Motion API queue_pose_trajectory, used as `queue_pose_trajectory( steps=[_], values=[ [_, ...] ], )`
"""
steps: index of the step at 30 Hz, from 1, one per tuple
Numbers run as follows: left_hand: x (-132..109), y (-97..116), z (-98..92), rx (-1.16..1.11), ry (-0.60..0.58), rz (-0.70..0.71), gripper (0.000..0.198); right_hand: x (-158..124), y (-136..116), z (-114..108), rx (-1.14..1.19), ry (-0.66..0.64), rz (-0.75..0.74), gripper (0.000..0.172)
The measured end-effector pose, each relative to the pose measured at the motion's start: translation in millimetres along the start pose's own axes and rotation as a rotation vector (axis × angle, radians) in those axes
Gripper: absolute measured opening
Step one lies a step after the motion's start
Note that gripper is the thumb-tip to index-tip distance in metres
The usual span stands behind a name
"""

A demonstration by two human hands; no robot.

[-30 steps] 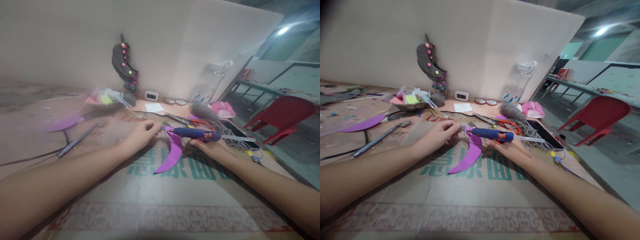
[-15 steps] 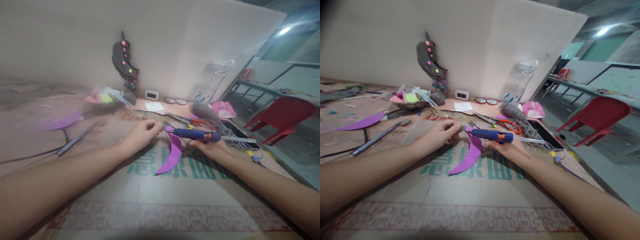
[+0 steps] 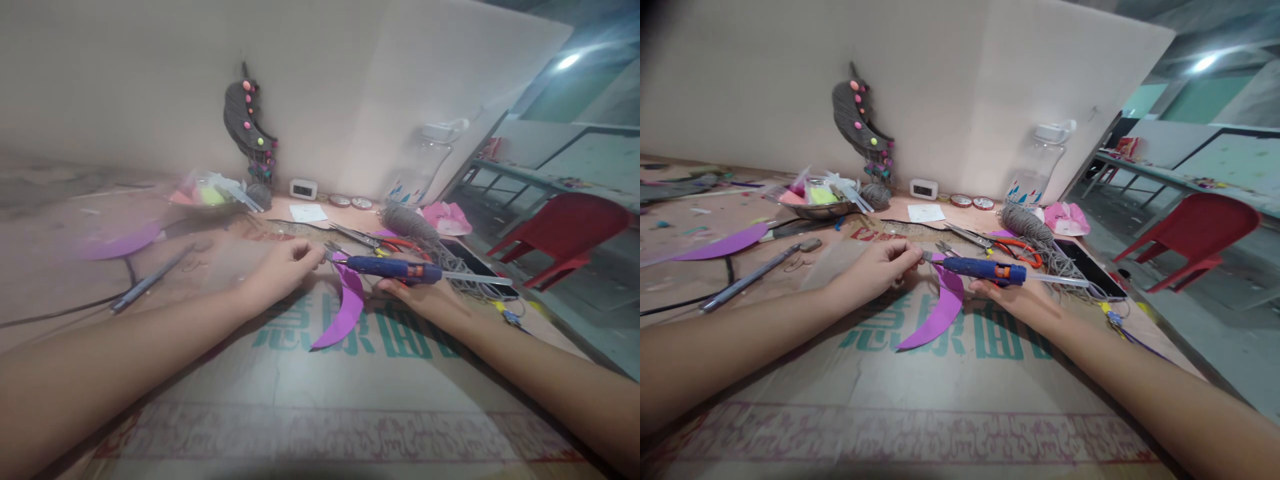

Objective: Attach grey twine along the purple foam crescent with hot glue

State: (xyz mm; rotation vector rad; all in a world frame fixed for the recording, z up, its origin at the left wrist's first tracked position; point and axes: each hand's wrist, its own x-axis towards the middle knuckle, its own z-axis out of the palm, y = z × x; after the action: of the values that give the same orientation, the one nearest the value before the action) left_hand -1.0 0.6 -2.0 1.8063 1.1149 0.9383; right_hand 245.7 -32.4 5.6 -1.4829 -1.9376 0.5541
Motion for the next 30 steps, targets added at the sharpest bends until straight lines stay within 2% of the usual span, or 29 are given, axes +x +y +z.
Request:
queue_pose_trajectory(
  steps=[6,14,23,30],
  values=[
    [-1,0,-0.1,-0.004,-0.01,0.025,0.034,1,5,-1,-0.063,0.017,-0.027,0.023],
    [0,-1,-0.4,0.026,-0.025,0.041,0.036,0,-4,-2,-0.13,0.054,-0.033,0.026],
    [1,-2,-0.9,0.027,-0.046,0.043,0.036,1,-5,-2,-0.02,0.05,-0.049,0.023],
    [0,-3,-0.2,0.034,-0.037,0.056,0.036,1,-6,-1,0.022,0.054,0.0,0.022]
  ],
)
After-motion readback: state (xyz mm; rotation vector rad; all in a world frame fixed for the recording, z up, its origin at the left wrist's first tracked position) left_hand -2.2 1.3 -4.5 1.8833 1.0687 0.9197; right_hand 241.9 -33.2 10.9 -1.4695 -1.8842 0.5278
